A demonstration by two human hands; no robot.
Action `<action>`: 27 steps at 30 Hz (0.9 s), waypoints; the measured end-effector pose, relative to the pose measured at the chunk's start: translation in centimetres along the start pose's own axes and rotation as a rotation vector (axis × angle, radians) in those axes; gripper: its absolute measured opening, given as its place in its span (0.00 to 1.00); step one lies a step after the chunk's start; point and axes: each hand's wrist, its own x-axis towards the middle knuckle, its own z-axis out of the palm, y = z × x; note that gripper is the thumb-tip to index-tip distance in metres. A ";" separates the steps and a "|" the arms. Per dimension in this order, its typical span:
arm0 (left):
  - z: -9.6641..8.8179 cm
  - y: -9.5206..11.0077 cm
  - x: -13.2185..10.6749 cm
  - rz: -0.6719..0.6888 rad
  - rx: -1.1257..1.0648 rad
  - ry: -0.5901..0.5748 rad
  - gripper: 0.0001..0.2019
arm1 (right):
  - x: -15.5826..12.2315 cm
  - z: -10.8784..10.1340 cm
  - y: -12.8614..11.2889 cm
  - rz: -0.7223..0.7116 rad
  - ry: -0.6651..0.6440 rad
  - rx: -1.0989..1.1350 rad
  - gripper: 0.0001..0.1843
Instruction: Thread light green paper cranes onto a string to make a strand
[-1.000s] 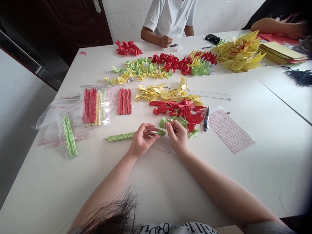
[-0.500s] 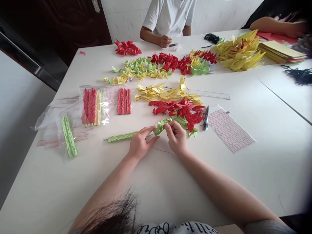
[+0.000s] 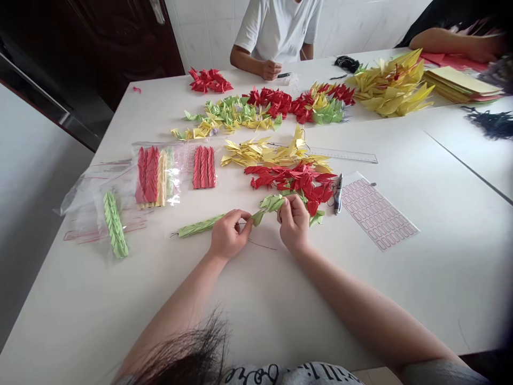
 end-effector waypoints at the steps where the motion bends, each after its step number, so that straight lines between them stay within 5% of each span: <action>1: 0.0 0.0 -0.1 0.010 0.009 0.034 0.05 | 0.2 -0.1 0.1 -0.007 0.042 0.014 0.22; 5: 0.0 0.1 -0.1 -0.054 -0.133 0.116 0.08 | 0.8 -0.6 0.1 -0.067 0.131 0.001 0.19; 11: -0.5 -0.2 0.7 -0.346 -0.648 0.155 0.16 | 0.4 -0.9 -0.8 -0.393 -0.258 -0.315 0.13; 14: -0.5 -0.5 1.0 -0.344 -0.657 0.206 0.17 | -0.1 -0.7 -1.2 -0.486 -0.294 -0.423 0.12; 18: -0.3 -0.5 0.9 -0.339 -0.612 0.191 0.14 | -0.4 -0.4 -1.0 -0.474 -0.233 -0.387 0.04; 27: 0.1 -0.5 0.6 -0.363 -0.635 0.132 0.14 | -0.3 0.3 0.0 -0.416 -0.209 -0.309 0.11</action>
